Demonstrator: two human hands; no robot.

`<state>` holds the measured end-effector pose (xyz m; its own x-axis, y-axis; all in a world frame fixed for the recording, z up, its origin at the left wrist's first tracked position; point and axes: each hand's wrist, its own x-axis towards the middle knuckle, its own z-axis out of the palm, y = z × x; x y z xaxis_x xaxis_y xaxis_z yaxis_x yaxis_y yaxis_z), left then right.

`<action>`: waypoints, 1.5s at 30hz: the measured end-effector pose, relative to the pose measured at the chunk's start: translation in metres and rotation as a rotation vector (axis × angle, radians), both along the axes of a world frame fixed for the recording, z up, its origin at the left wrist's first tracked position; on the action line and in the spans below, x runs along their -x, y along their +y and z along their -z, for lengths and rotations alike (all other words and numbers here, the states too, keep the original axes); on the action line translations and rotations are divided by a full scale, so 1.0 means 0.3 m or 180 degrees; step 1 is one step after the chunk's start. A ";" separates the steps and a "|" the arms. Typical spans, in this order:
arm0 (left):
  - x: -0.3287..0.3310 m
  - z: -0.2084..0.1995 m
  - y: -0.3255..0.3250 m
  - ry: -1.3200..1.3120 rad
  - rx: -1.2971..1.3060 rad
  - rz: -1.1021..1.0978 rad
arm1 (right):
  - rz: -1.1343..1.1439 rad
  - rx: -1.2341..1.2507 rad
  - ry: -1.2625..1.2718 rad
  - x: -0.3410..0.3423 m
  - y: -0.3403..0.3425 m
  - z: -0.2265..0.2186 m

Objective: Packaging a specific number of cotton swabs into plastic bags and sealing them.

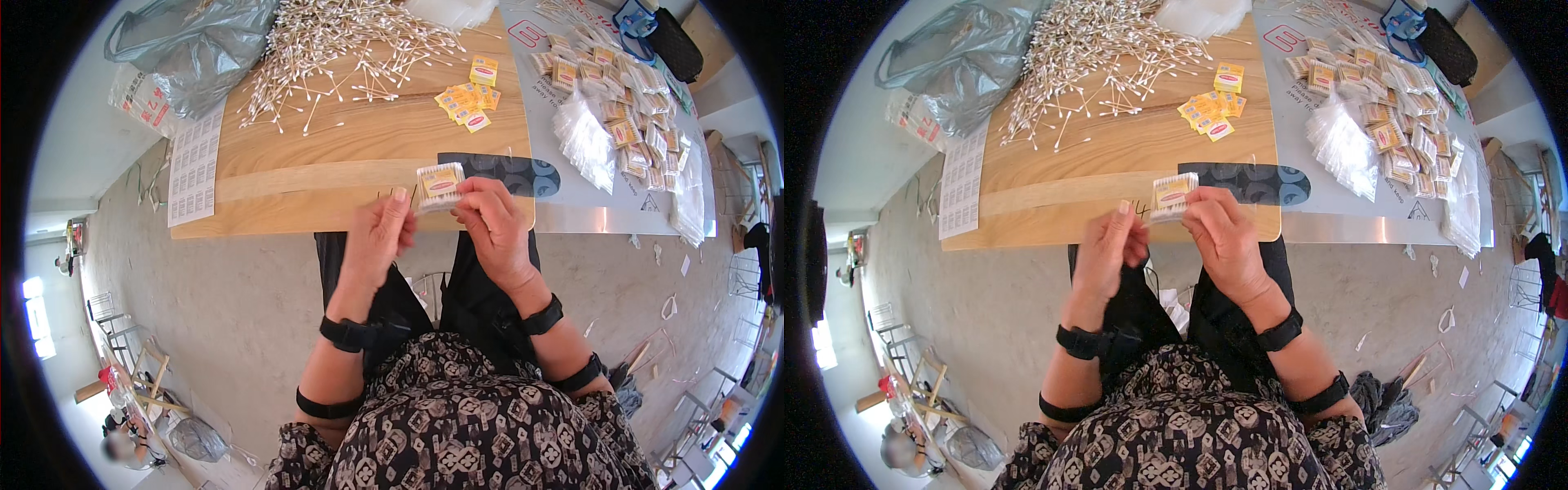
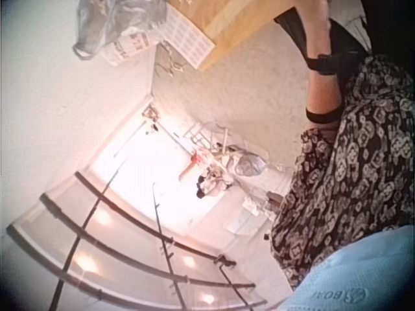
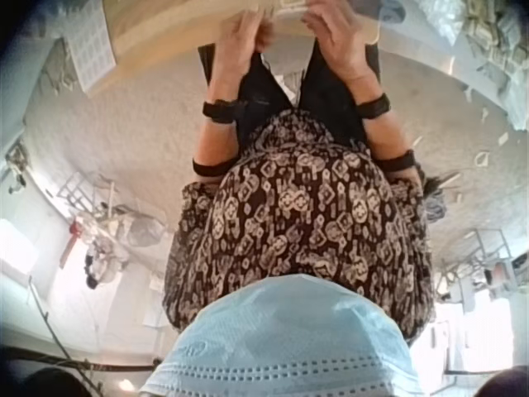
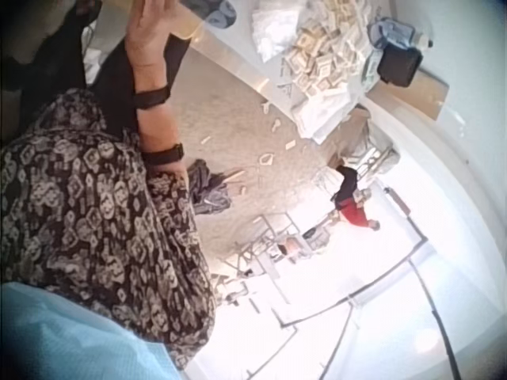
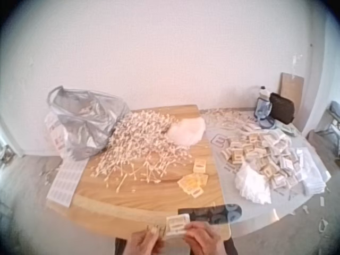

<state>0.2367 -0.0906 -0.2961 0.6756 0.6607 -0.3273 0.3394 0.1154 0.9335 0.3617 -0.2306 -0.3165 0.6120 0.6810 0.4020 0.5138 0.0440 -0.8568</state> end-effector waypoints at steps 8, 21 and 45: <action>0.011 0.107 -0.127 -0.0524 0.2226 -0.0890 | -0.0166 0.0113 0.0705 0.070 -0.064 0.071; 0.046 0.192 -0.156 -0.0247 0.2678 -0.0502 | 0.0078 0.0753 0.4713 0.102 -0.079 0.130; 0.068 0.085 -0.094 -0.0822 0.0590 0.1054 | -0.1038 -0.0150 0.2618 0.057 -0.113 0.047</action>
